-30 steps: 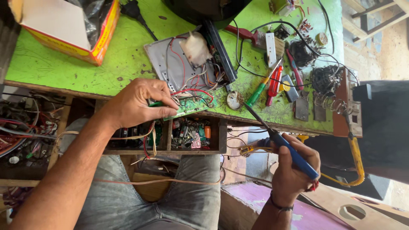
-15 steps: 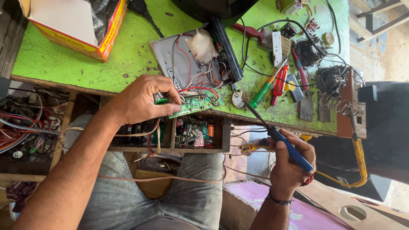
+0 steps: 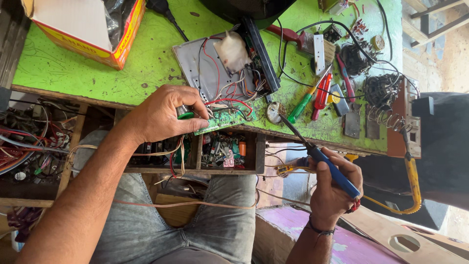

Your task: The person picks up a small white connector and aligns it with a green circuit board. They then use a soldering iron to solder the connector onto the board, holding the board steady with the other hand. The task involves precise hand movements and tool coordination.

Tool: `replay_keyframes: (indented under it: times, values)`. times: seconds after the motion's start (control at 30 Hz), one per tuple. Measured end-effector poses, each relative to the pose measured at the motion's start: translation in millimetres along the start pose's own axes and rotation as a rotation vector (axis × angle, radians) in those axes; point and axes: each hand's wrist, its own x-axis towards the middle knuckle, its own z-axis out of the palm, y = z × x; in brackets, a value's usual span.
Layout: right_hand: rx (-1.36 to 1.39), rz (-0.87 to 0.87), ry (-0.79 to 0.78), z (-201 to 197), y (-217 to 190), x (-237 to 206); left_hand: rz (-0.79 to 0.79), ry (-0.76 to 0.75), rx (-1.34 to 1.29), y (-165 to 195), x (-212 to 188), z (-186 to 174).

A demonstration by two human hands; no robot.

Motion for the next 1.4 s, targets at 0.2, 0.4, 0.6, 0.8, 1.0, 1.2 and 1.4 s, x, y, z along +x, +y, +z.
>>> replay_keyframes:
  times: [0.2, 0.4, 0.6, 0.8, 1.0, 1.2, 1.4]
  values:
    - [0.021, 0.001, 0.002, 1.4, -2.5, 1.3, 0.004, 0.000, -0.002, 0.8, 0.1, 0.2]
    - [0.002, 0.002, 0.012, 2.1, -5.3, -1.5, -0.007, -0.002, 0.001, -0.1, -1.2, -0.6]
    - [-0.022, 0.015, 0.008, 1.9, -6.2, -0.8, 0.021, 0.001, 0.011, -0.9, -0.6, -0.4]
    - [-0.024, -0.006, -0.004, 2.8, -8.5, 0.5, -0.009, -0.006, -0.005, -1.1, -0.8, -0.9]
    - [-0.062, -0.014, -0.031, -0.4, -6.8, 2.2, 0.019, 0.001, 0.001, -2.8, -0.8, -0.4]
    - [-0.077, -0.036, -0.069, -3.7, -5.1, 2.6, 0.028, 0.008, 0.008, -3.7, -0.3, -0.4]
    - [-0.054, -0.014, -0.026, -3.5, -5.1, 0.9, -0.002, 0.001, -0.024, -3.9, -1.3, 0.1]
